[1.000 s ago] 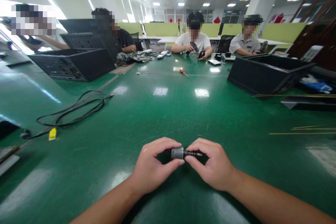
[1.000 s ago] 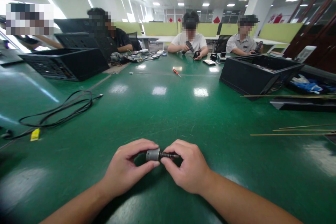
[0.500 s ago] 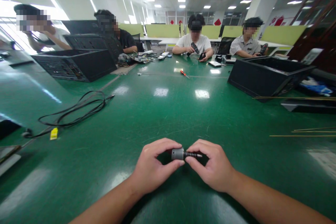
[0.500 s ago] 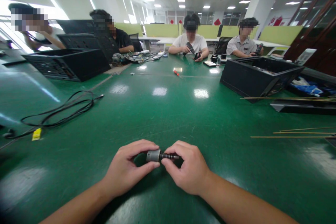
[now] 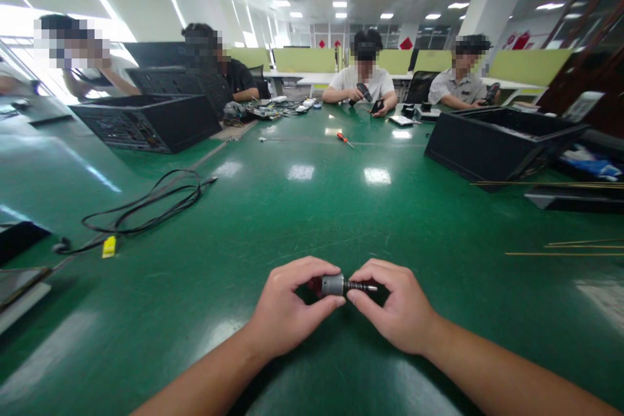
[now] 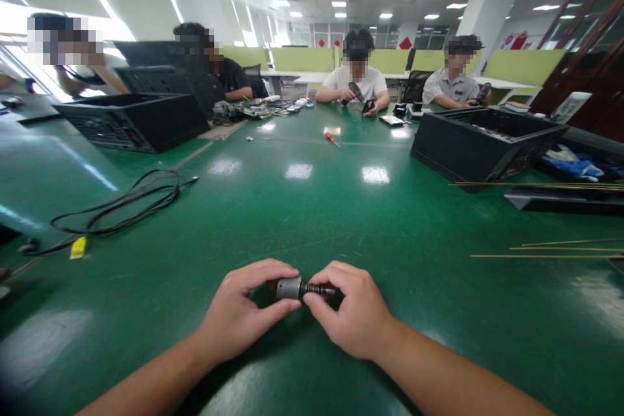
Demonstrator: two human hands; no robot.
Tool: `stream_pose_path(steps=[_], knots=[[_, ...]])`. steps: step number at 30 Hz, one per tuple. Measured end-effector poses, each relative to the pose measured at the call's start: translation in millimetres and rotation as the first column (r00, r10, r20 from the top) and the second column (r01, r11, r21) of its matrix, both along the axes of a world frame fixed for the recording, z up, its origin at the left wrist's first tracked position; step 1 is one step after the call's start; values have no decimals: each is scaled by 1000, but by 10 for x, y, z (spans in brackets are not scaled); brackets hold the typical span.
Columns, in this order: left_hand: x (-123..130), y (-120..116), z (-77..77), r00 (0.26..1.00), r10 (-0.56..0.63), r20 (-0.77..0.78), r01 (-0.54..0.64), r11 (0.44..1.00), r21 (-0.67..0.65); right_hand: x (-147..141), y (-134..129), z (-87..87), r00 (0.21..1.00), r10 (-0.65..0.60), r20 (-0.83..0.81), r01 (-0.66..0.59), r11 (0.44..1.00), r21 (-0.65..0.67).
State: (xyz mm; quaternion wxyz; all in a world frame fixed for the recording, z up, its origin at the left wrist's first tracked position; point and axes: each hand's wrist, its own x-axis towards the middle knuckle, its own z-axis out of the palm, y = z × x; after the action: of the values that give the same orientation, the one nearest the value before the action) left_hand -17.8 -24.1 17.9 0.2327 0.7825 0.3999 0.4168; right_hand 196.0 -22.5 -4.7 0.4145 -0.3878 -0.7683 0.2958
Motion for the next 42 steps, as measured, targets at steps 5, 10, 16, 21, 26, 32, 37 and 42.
stream_pose_path(steps=[5,10,16,21,26,32,37,42], knots=[[4,-2,8,1000,4,-5,-4,1000,-7,2,0,4,1000,0,2,0,1000,-5],[-3,-2,4,1000,10,-6,-10,1000,-6,3,2,10,1000,-6,2,6,1000,-7],[-8,0,22,1000,7,-7,-7,1000,-12,4,0,16,1000,-14,13,14,1000,-8],[-15,8,20,1000,5,-13,-5,1000,-1,4,0,10,1000,-9,13,9,1000,3],[-7,4,28,1000,3,-8,-3,1000,-9,11,-1,4,1000,-13,17,13,1000,16],[-3,4,34,1000,10,-11,-10,1000,0,11,-2,0,1000,-9,2,9,1000,11],[-14,9,31,1000,28,-11,-28,1000,7,8,-1,-2,1000,-7,-2,7,1000,2],[-19,-5,29,999,37,-21,-37,999,-10,8,-18,14,1000,-8,-7,8,1000,-3]])
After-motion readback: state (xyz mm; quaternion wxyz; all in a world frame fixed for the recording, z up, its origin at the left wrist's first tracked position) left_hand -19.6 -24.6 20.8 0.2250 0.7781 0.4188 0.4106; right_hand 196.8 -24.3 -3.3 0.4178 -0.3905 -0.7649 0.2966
